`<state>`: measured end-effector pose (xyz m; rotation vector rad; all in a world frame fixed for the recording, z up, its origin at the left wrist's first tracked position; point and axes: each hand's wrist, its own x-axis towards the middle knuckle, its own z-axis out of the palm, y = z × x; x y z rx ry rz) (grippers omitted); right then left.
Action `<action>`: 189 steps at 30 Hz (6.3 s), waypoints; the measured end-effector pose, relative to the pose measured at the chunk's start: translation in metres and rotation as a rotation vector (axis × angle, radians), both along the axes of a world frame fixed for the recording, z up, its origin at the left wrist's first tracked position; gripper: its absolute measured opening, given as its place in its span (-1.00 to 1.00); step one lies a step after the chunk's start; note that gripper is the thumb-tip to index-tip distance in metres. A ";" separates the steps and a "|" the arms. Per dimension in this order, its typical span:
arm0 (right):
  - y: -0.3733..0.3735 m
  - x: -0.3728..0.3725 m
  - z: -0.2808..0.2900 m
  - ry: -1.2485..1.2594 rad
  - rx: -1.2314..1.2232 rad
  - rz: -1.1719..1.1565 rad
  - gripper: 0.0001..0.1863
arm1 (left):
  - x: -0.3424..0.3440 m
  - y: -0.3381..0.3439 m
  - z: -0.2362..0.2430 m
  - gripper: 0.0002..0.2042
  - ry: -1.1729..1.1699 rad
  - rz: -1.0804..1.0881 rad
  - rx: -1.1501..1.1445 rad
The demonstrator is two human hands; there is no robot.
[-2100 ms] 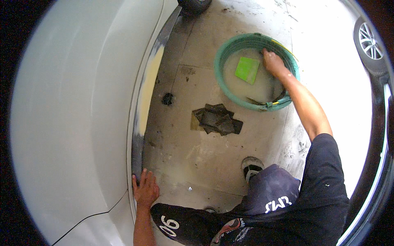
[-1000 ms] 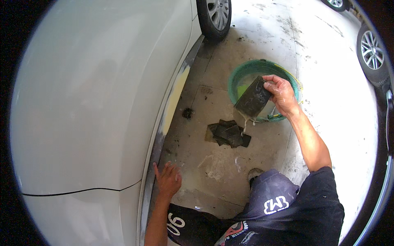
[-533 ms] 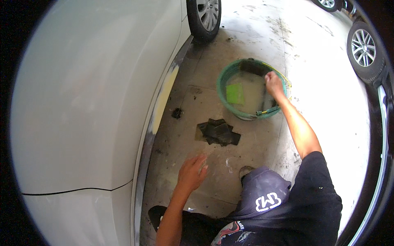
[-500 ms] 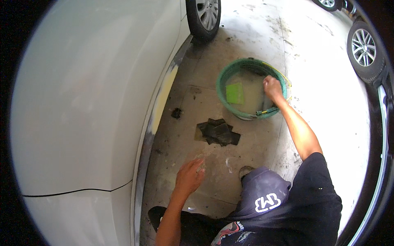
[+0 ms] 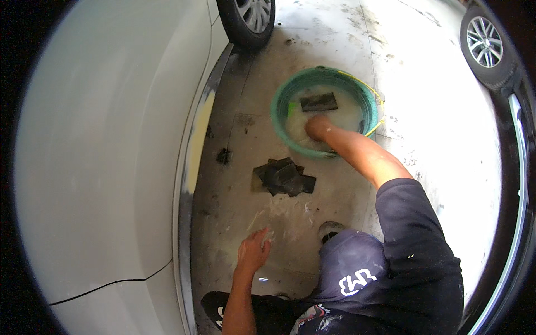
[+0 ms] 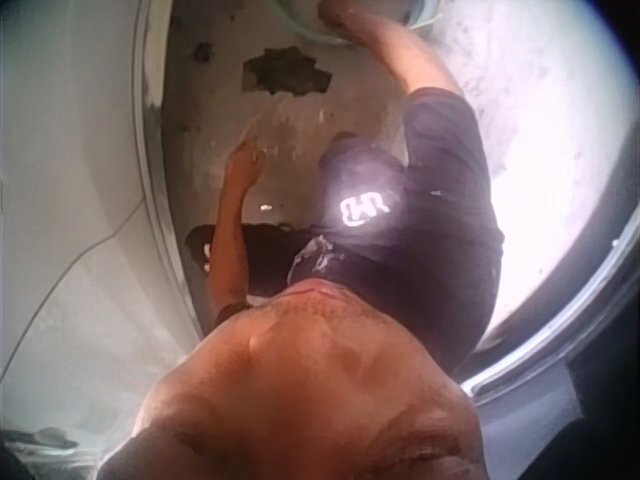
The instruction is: The person sands the lower side panel of a white car using a sanding block. They repeatedly rub the block along the surface and periodically dip it into a green bucket of water to clean it. The person works on a specific section of the car's body, maintaining a consistent sanding motion.
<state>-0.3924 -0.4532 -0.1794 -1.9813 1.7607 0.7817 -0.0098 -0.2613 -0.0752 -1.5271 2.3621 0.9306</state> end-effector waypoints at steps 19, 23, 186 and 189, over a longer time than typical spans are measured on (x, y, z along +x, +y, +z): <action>-0.022 -0.002 -0.030 -0.093 -0.262 -0.136 -0.70 | 0.029 0.008 -0.010 -0.56 -0.068 0.088 0.091; -0.017 -0.009 -0.013 -0.139 -0.306 -0.144 -0.69 | 0.028 0.007 -0.020 -0.54 -0.092 0.071 0.137; 0.039 -0.123 0.042 -1.445 -0.843 -0.852 -0.47 | -0.255 -0.188 0.003 -0.78 0.667 0.453 0.173; 0.042 -0.119 0.051 -1.462 -0.529 -1.356 -0.41 | -0.252 -0.183 0.001 -0.57 0.699 0.382 0.090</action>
